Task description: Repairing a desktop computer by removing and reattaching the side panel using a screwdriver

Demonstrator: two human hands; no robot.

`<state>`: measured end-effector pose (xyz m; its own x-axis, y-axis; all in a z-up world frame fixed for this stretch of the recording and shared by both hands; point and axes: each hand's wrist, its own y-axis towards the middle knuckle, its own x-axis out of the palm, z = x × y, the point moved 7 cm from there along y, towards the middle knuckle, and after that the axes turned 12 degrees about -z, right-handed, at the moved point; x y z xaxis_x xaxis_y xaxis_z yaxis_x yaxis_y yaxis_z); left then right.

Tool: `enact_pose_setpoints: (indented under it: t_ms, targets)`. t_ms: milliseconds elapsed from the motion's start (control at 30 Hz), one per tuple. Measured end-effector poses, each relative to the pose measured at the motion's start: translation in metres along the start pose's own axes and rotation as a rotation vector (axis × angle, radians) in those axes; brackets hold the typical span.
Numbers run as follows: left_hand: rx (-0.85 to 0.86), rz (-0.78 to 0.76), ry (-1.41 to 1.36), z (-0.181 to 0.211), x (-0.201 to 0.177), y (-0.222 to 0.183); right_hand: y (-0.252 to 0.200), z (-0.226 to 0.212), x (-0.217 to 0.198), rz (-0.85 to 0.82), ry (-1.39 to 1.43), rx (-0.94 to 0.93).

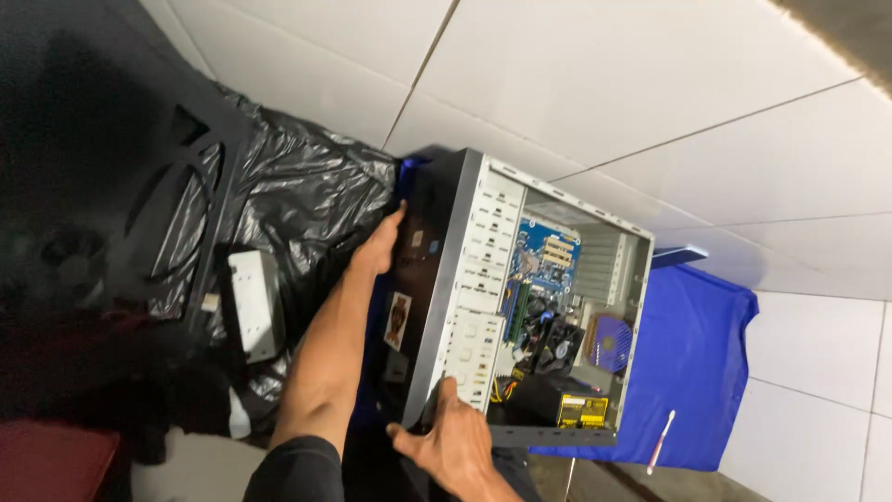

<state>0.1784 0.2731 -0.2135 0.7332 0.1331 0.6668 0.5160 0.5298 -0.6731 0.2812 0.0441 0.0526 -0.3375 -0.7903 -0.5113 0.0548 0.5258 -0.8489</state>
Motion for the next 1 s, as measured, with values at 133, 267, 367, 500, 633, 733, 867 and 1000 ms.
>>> enact_pose_setpoints:
  t_ms: [133, 267, 367, 500, 633, 733, 867, 1000]
  targets:
    - [0.1, -0.089, -0.113, 0.01, -0.005, 0.023, 0.003, 0.0, -0.002, -0.013, -0.003, -0.03]
    - [0.131, -0.159, -0.151, 0.004, -0.006, 0.023, 0.0, 0.004, -0.011, -0.132, 0.066, 0.083]
    - [0.154, -0.128, -0.168, -0.002, -0.008, 0.028, 0.017, 0.017, -0.011, -0.035, 0.162, 0.075]
    - [0.164, -0.029, -0.095, 0.001, -0.009, 0.019, 0.025, 0.022, -0.006, 0.019, 0.375, -0.129]
    - [0.24, 0.296, 0.244, 0.007, -0.035, 0.032, 0.03, 0.024, 0.001, -0.034, 0.539, -0.184]
    - [0.209, 0.48, 0.506, 0.004, -0.056, 0.056, 0.036, 0.032, 0.011, -0.005, 0.656, -0.211]
    - [0.225, 0.643, 0.861, 0.002, -0.081, 0.093, 0.034, 0.029, 0.007, 0.068, 0.646, -0.329]
    - [0.246, 0.562, 0.754, 0.024, -0.035, 0.024, 0.023, 0.028, -0.005, 0.096, 0.592, -0.332]
